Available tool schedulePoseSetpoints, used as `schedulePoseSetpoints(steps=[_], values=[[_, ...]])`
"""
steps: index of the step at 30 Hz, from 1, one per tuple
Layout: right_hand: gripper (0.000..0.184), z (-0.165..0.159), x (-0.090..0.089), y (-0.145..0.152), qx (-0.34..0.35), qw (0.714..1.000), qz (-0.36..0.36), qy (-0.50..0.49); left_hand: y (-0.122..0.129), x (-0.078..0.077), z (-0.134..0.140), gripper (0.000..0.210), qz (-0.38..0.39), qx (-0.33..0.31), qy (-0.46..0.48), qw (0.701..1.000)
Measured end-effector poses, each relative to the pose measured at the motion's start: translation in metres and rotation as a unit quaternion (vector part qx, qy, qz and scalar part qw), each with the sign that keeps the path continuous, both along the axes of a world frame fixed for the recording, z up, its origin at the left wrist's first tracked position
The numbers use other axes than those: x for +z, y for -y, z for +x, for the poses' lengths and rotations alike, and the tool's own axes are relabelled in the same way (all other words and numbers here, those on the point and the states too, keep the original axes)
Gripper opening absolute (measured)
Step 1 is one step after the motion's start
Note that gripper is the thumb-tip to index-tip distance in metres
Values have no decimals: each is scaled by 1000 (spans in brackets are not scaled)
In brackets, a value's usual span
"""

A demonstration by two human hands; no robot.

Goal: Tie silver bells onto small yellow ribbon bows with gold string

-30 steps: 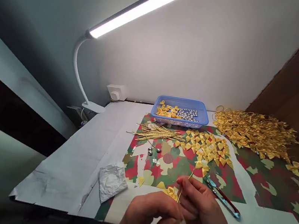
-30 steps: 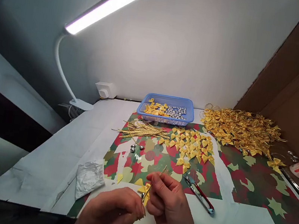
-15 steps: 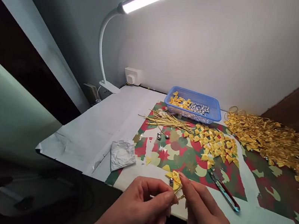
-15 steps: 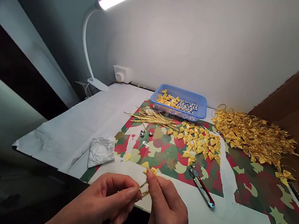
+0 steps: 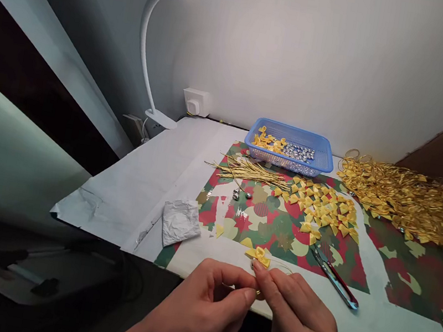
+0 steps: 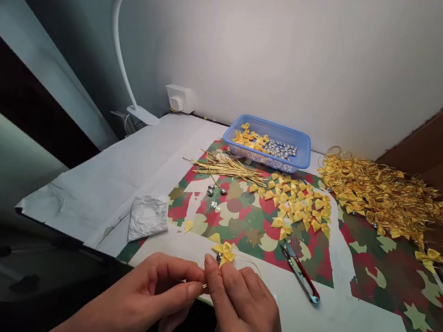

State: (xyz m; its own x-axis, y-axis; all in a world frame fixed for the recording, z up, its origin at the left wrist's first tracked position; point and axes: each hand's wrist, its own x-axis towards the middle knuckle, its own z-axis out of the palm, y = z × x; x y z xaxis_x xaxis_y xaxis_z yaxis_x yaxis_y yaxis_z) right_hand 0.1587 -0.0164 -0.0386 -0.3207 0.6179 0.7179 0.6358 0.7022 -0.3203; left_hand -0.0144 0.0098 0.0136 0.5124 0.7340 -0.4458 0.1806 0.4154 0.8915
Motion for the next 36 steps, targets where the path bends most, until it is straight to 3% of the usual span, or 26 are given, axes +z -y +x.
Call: schedulePoseSetpoints(steps=[11, 15, 18, 21, 23, 26, 31, 36], values=[[54, 2, 3, 4, 3, 999, 12, 40, 2, -8, -5, 34, 2, -29, 39, 999], [48, 10, 3, 8, 39, 994, -89, -55, 3, -6, -5, 32, 20, -23, 25, 999], [44, 21, 5, 13, 29, 960, -241, -138, 4, -2, -4, 29, 14, -12, 15, 1000], [34, 25, 8, 15, 38, 901, -357, -243, 5, -1, -3, 26, -2, 5, 14, 1000], [25, 21, 9, 13, 64, 867, -386, -308, 6, -2, -2, 27, -6, 5, 15, 1000], [11, 12, 9, 10, 80, 843, -396, -355, 7, -5, -2, 28, -16, -10, 19, 1000], [12, 8, 9, 8, 75, 846, -398, -348, 10, -5, -2, 28, -3, -12, -4, 1000], [11, 11, 8, 8, 71, 885, -354, -295, 10, -2, -3, 28, 65, -38, -61, 995]])
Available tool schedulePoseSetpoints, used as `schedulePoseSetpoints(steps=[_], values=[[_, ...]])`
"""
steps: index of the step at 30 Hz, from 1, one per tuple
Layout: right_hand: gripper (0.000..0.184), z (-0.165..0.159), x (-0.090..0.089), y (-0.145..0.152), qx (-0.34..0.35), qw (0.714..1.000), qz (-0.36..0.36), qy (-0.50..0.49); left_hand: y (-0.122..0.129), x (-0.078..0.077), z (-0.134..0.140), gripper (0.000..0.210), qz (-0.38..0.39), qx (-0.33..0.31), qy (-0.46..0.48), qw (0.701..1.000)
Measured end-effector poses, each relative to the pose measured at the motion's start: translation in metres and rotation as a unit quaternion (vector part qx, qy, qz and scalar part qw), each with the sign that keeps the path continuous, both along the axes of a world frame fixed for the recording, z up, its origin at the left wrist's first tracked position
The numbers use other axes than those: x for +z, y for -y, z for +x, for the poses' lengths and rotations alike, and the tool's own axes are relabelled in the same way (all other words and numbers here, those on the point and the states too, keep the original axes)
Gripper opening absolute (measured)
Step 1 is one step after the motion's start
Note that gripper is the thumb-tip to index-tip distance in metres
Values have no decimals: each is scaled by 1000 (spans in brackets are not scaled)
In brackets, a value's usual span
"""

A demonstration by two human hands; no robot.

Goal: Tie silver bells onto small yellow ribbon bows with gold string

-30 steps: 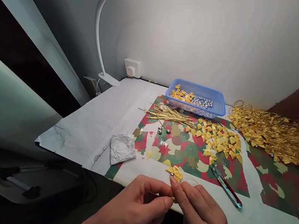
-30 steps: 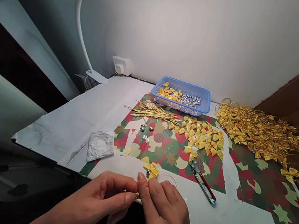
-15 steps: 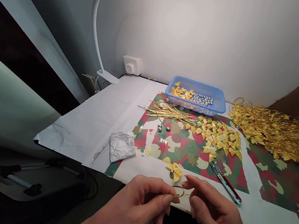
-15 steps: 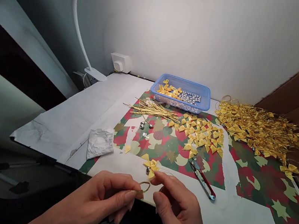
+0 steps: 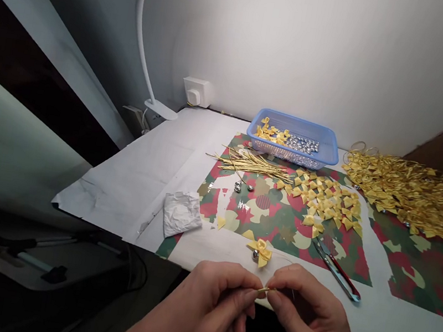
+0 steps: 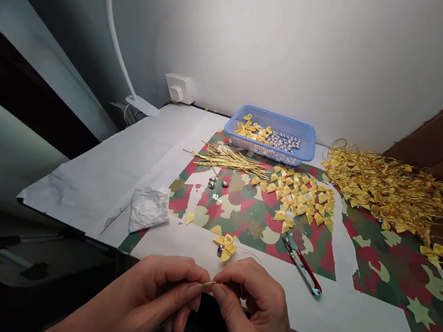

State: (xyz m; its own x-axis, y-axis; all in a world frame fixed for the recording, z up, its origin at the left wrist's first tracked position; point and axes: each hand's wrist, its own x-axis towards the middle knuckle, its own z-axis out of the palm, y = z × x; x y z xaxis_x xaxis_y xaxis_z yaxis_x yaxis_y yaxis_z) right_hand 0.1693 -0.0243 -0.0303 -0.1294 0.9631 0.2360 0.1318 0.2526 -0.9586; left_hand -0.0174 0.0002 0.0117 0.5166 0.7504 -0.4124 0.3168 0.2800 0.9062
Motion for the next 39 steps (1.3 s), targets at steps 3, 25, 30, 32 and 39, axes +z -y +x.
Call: schedulePoseSetpoints(steps=[3, 25, 30, 32, 39], values=[[13, -1, -1, 0, -5, 999, 31, 34, -1, 1, 0, 29, 29, -8, -14, 999], [18, 1, 5, 1, -1, 989, 104, 106, -1, -6, 0, 25, 55, 12, -2, 998], [23, -1, 8, 1, -10, 986, 134, 103, 2, -4, -1, 23, 63, 7, -7, 998], [23, -2, 8, 1, -12, 984, 140, 110, 2, -2, -1, 23, 65, 8, -7, 998], [29, 3, 2, 3, -1, 970, 173, 169, 1, 3, 0, 22, 32, 7, 2, 999]])
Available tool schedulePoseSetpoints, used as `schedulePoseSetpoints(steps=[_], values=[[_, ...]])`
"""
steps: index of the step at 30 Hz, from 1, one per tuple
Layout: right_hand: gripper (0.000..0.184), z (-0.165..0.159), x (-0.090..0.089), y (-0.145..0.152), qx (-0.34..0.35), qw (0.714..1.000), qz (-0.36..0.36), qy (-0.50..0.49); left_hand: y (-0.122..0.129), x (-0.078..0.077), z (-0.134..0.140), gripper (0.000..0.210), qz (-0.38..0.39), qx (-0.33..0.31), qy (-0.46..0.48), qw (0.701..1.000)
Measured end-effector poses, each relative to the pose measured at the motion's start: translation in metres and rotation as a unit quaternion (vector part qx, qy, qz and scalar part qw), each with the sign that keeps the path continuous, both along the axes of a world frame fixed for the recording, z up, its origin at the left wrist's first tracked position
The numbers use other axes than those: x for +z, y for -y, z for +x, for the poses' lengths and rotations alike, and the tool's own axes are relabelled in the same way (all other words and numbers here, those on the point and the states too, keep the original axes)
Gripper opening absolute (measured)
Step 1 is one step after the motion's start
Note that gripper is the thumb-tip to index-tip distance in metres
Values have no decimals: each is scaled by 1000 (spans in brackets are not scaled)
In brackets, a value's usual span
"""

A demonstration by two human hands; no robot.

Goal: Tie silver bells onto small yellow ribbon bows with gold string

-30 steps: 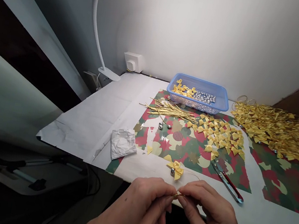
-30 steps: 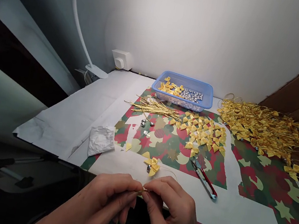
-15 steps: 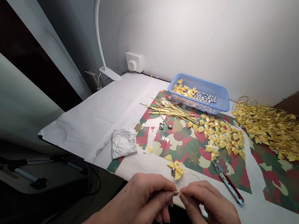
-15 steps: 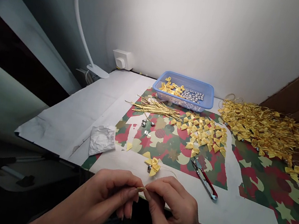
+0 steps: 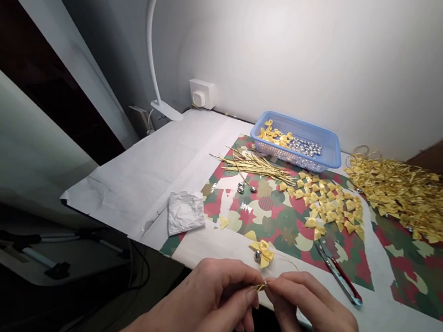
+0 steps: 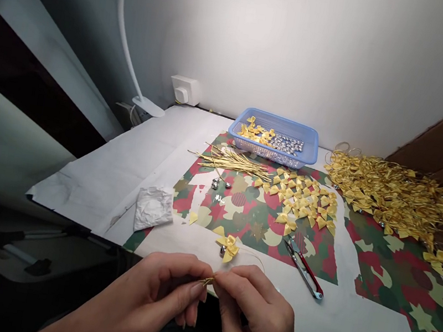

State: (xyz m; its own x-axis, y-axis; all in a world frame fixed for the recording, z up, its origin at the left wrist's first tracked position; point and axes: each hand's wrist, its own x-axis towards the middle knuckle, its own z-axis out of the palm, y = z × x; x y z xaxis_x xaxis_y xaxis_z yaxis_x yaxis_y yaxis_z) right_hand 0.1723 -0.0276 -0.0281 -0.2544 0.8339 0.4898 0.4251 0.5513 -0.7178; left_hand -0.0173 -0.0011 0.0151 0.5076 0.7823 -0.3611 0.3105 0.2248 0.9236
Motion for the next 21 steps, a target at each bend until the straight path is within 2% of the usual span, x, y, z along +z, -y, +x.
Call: schedulePoseSetpoints(steps=[4, 10, 12, 14, 17, 19, 21], values=[[30, 1, -3, -1, -2, 1000, -1, 1, 1, 0, 0, 19, -17, 20, 15, 1000], [30, -4, -3, -2, -1, 1000, -2, -16, -1, -10, 3, 25, -27, 49, 60, 997], [25, -4, -2, -2, -9, 998, -35, -48, -2, -11, 4, 27, -33, 67, 69, 995], [19, -2, -2, -4, -23, 989, -104, -99, -3, -11, 3, 28, -44, 73, 67, 994], [17, 6, -4, -9, -50, 953, -237, -182, -6, -11, -1, 29, -67, 69, 60, 994], [21, 11, -6, -13, -63, 914, -318, -243, -8, -11, -5, 28, -67, 68, 42, 995], [26, 16, -7, -15, -64, 872, -372, -311, -12, -11, -9, 25, -33, 75, 5, 997]])
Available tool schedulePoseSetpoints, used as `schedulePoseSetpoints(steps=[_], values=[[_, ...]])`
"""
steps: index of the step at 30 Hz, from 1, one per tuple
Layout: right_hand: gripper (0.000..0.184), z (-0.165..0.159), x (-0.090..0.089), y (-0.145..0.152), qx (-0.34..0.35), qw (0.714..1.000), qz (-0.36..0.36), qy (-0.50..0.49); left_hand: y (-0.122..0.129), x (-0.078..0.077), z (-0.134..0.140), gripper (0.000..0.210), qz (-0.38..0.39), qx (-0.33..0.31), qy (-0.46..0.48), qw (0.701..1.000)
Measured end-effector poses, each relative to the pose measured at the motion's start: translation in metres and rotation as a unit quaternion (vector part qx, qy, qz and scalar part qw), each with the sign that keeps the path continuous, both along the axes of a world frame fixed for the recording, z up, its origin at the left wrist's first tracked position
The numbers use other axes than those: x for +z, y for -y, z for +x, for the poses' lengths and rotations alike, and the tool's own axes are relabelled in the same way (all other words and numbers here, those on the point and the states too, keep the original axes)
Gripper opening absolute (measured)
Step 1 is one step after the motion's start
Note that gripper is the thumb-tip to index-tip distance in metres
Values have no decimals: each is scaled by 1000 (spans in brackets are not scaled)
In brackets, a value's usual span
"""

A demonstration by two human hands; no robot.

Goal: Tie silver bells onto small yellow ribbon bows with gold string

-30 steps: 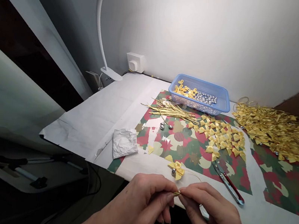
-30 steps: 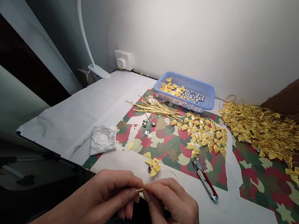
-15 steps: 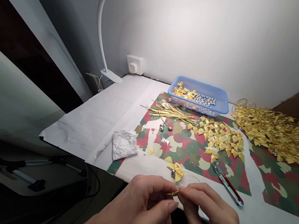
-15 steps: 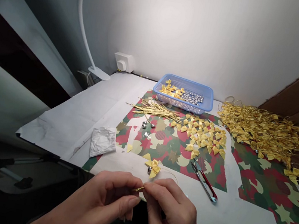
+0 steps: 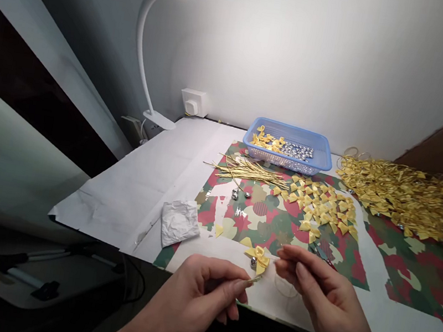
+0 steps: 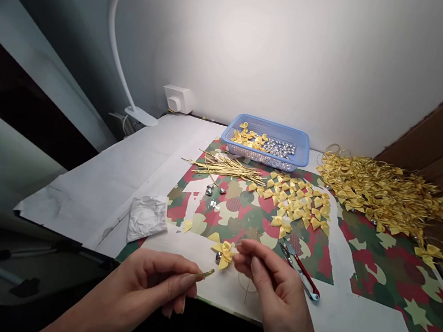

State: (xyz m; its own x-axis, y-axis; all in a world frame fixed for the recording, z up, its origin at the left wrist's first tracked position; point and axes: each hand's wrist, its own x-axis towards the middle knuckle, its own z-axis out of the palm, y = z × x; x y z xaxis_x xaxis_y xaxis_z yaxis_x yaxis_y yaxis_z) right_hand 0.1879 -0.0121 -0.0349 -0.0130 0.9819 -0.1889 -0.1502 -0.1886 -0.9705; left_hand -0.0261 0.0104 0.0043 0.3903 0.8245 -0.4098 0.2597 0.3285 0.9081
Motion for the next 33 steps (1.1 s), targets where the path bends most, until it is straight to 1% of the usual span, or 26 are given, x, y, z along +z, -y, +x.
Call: schedulePoseSetpoints(steps=[2, 3, 5, 6, 7, 8, 9, 10, 11, 12, 15, 16, 20, 23, 26, 28, 30, 33], values=[[29, 2, 0, -1, -5, 999, -19, -47, -4, 0, -3, 22, 68, 8, -36, 997], [29, 3, 1, -1, -6, 999, -12, -43, -5, -1, -5, 21, 111, 10, -45, 993], [26, 3, 4, -1, -9, 1000, 18, 9, -7, -1, -6, 17, 186, 16, -44, 981], [24, 2, 5, 0, -13, 999, 34, 39, -8, -1, -6, 16, 205, 21, -37, 978], [22, 1, 6, 0, -17, 997, 47, 61, -8, -2, -5, 16, 203, 22, -25, 979], [20, 0, 7, 0, -22, 996, 57, 73, -8, -2, -4, 17, 180, 15, -6, 983], [19, -2, 8, 1, -26, 995, 65, 72, -7, -3, -2, 17, 142, -1, 23, 990], [18, -4, 9, 1, -29, 995, 71, 62, -6, -4, 0, 17, 99, -21, 53, 994], [18, -6, 9, 2, -29, 996, 76, 46, -4, -5, 3, 16, 71, -42, 79, 993], [19, -9, 9, 2, -28, 996, 79, 28, -3, -6, 5, 15, 63, -57, 93, 992], [20, -18, 11, 3, -19, 995, 94, -12, 1, -9, 9, 14, 118, -55, 85, 988], [21, -20, 12, 4, -14, 995, 101, -14, 1, -9, 10, 14, 125, -60, 84, 987], [23, -25, 15, 7, 0, 992, 124, -8, 3, -12, 14, 17, 71, -101, 147, 981], [24, -24, 16, 9, 8, 993, 121, -11, 3, -16, 17, 18, 22, -96, 203, 974], [23, -22, 16, 8, 10, 993, 116, -6, 3, -20, 21, 15, -20, -108, 236, 966], [24, -21, 17, 6, 12, 992, 126, 11, 4, -24, 22, 14, -37, -101, 243, 964], [26, -19, 20, 3, 8, 987, 152, 49, 4, -27, 22, 14, -49, -91, 239, 966], [30, -11, 27, 0, 7, 967, 210, 142, 4, -27, 18, 12, -54, -89, 222, 969]])
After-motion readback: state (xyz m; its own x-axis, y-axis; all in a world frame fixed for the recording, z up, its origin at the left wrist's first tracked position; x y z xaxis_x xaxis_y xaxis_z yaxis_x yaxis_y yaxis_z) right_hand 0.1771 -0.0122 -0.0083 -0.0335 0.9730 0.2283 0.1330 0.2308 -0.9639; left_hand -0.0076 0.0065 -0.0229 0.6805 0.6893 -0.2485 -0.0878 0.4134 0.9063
